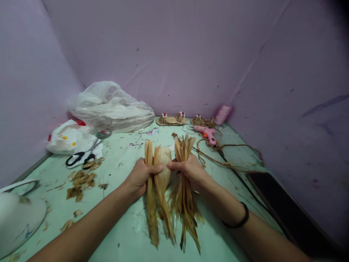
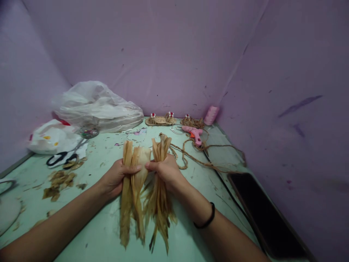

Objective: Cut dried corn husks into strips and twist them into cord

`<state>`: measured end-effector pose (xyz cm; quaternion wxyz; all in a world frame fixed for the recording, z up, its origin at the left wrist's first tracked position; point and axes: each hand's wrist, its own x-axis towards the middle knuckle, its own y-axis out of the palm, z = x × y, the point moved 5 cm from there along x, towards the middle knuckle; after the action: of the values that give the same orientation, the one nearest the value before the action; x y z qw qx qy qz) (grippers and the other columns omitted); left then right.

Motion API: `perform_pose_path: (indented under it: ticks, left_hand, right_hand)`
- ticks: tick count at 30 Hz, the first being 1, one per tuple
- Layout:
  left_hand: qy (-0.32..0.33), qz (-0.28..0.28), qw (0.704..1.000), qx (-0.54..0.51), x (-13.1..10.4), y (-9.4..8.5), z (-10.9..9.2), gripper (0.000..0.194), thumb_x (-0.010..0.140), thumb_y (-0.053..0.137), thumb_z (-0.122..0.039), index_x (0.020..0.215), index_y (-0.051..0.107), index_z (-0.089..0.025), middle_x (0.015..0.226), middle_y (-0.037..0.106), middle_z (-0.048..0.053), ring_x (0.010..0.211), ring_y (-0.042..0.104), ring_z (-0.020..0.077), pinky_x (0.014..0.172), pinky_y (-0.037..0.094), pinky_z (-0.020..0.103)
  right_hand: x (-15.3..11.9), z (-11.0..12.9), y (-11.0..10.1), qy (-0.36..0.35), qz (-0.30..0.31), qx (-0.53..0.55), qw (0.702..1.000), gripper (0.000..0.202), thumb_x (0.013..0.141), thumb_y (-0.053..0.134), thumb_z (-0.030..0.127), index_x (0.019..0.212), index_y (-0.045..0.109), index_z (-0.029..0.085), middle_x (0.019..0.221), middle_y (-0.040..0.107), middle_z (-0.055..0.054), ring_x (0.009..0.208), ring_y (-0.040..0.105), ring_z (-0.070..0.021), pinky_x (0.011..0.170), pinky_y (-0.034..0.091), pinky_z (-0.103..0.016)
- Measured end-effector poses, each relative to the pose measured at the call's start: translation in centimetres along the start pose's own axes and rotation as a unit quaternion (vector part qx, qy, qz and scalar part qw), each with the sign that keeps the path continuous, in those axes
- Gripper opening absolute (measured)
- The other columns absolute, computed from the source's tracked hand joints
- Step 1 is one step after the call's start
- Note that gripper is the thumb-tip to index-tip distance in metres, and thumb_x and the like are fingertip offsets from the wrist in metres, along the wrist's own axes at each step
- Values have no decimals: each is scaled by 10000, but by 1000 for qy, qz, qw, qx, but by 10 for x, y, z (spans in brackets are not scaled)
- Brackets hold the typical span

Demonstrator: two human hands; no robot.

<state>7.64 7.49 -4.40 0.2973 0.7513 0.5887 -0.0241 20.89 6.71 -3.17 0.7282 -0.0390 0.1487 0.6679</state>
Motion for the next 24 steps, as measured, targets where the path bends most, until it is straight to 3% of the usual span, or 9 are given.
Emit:
perform_pose_path:
  ticks: [7,10,14,19,22,24]
  left_hand:
    - [-17,-31,999,10,0,-2,-3,322,457,752,-107,754,633,-71,601,644,49,549,607,172,541,495,281]
    - [-17,-59,998,26,3,-7,-3,173,529,694,-100,670,594,-89,495,571,7,407,517,109,386,399,204]
    - [16,-60,997,46,7,-11,-6,79,633,630,-132,671,565,-109,455,517,-18,350,447,70,323,321,159]
    - [40,-19,997,56,5,-10,-7,285,654,679,-339,777,594,-95,623,581,14,315,310,3,281,140,142]
    - [36,-2,996,81,0,-7,-3,367,605,723,-406,759,601,-97,482,474,-43,318,236,-4,298,97,141]
    - [36,25,995,85,-4,0,0,366,567,757,-387,744,604,-106,435,434,-61,332,288,13,312,168,140]
  right_hand:
    - [8,8,-12,11,23,-25,999,242,448,702,168,586,504,157,491,511,53,411,428,-69,400,272,-211]
    - [9,9,-15,7,25,-35,999,246,442,702,169,583,501,156,489,503,56,398,400,-59,391,257,-209]
    - [9,7,-14,0,16,-41,999,228,443,695,165,574,509,154,480,494,62,409,398,-58,411,284,-208]
    - [7,4,-10,-10,-13,-60,998,199,475,692,178,591,531,154,499,516,52,446,430,-77,447,335,-218]
    - [3,5,-4,-43,-16,-70,996,188,498,693,184,615,549,154,541,536,43,485,450,-89,473,364,-220]
    - [0,6,3,-72,4,-71,995,176,508,686,177,617,550,157,549,531,42,497,449,-92,471,371,-215]
